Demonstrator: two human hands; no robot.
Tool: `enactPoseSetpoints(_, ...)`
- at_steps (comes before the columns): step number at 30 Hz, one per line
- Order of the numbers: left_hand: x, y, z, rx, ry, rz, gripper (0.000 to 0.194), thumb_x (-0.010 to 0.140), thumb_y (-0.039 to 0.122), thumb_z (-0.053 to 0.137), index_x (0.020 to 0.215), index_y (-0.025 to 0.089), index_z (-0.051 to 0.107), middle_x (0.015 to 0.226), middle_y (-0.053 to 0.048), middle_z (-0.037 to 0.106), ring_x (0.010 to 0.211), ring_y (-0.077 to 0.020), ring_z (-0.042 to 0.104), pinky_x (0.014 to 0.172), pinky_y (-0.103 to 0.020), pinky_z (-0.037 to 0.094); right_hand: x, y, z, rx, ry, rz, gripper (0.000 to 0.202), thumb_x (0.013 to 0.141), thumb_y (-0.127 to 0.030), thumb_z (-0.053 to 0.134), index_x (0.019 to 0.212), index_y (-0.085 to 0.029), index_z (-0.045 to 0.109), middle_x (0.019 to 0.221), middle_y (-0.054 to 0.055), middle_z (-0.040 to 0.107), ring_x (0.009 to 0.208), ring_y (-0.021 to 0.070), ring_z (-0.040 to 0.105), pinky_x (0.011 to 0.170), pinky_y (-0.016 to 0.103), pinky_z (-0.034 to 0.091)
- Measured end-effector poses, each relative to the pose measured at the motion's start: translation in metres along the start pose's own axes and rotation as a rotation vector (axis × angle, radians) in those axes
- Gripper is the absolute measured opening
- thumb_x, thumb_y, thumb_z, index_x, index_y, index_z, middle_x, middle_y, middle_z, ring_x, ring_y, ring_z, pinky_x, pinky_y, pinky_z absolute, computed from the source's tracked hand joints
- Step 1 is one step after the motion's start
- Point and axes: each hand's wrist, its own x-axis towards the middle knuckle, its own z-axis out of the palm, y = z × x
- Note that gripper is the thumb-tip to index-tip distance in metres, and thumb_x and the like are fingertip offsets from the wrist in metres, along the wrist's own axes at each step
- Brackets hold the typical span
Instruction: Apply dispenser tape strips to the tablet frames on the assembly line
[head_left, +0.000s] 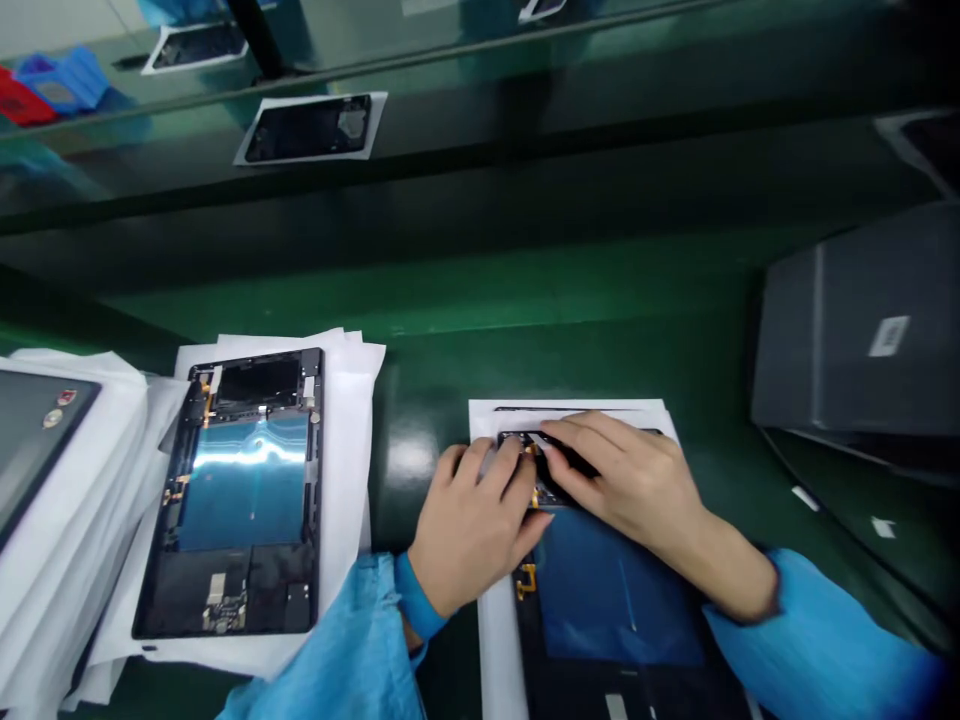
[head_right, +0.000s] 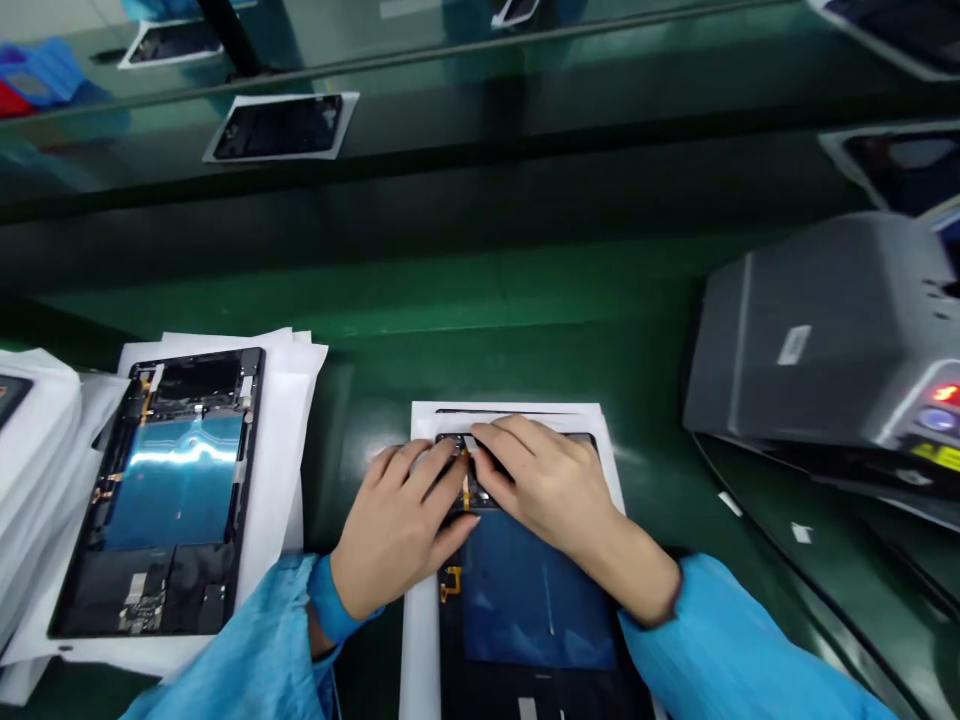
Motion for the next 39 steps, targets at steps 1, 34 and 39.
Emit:
enactPoseSetpoints(1,-0.0001,0.0003,0.0007,-0.007,0.004,-0.004,0.044,0.095,0.044,0.050,0.127,0.014,0.056,0.136,-0.008,0.056,0.117,-0.0283,0.049,0.097,-0.044,0.041,-0.0014,-0.0003,-0.0002,-0.020,-0.009,-0.013,0.015,0.088,-0.016,0.061,0.103,-0.015,0.065,0.090,0.003,0.071,0.076,0.0144,0.066,0.067,0.026,0.049)
enactPoseSetpoints(34,-0.0013,0.0017,0.0024,-0.053,0.062,-0.018,0.038,0.094,0.040,0.051,0.119,0.013,0.060,0.133,-0.010,0.058,0.116,-0.0276,0.053,0.097,-0.043,0.044,0.0006,-0.0013,-0.0021,-0.100,-0.152,-0.151,0.013,0.092,-0.018,0.054,0.096,-0.017,0.066,0.090,0.004,0.069,0.076,0.0146,0.060,0.060,0.028,0.044)
enactPoseSetpoints(39,-0.0014,0.0007,0.0027,-0.059,0.068,-0.019,0.038,0.090,0.039,0.059,0.118,0.013,0.060,0.131,-0.010,0.060,0.116,-0.0278,0.053,0.096,-0.043,0.045,0.0036,-0.0087,-0.0089,-0.183,-0.288,-0.196,0.016,0.088,-0.015,0.054,0.098,-0.015,0.067,0.092,0.007,0.066,0.076,0.0178,0.057,0.057,0.030,0.045)
